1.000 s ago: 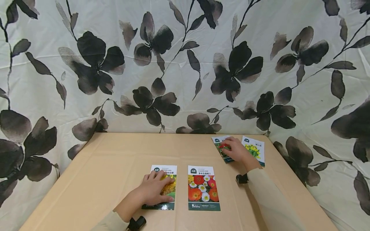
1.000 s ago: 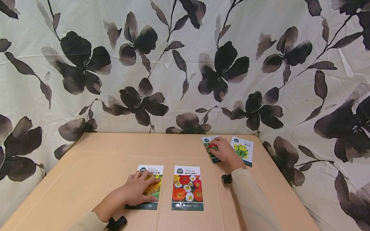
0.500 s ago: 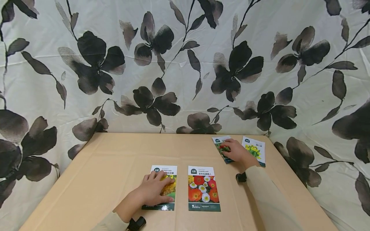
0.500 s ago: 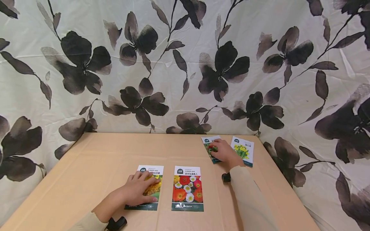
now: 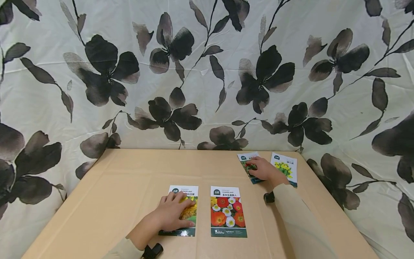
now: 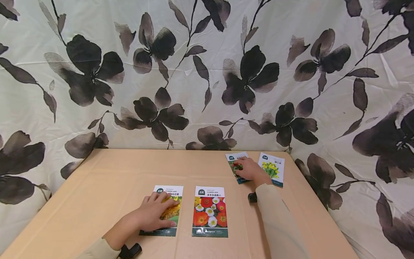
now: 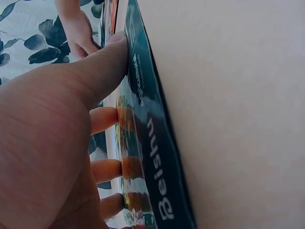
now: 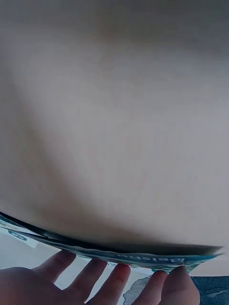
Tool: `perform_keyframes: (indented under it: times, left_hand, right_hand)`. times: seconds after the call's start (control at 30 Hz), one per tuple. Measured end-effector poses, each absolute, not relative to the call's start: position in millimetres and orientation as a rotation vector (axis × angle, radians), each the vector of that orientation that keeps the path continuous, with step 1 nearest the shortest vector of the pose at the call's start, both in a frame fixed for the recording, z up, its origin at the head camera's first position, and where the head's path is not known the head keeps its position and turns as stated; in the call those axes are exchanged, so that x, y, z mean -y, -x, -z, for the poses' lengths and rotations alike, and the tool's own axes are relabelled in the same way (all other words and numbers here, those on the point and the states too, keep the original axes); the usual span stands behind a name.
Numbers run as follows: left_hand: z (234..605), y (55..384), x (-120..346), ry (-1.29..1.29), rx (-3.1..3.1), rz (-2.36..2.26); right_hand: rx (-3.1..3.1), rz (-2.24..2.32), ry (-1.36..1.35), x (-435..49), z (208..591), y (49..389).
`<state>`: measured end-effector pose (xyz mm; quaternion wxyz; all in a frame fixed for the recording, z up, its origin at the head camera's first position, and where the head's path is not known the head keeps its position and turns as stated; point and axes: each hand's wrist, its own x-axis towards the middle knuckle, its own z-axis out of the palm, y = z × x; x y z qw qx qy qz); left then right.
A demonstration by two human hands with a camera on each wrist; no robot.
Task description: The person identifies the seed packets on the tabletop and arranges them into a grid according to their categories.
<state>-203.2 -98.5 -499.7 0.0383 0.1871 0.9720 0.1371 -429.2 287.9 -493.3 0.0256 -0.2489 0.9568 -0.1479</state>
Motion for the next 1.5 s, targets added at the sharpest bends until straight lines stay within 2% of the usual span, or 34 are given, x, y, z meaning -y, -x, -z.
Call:
perform_keyframes:
  times: [0.73, 1.1, 1.5]
  left_hand:
    - [503, 203, 98, -0.591, -2.996, -0.43]
    - [497, 199, 95, -0.57, -2.97, -0.413]
    - [508, 206, 101, -0.594, -2.981, -0.426]
  right_hand:
    - [-2.922, 0.4, 0.691, -280, 494, 431]
    - [-2.888, 0.412, 0.633, -274, 487, 422]
    - [-2.893, 0.405, 0.595, -271, 488, 417]
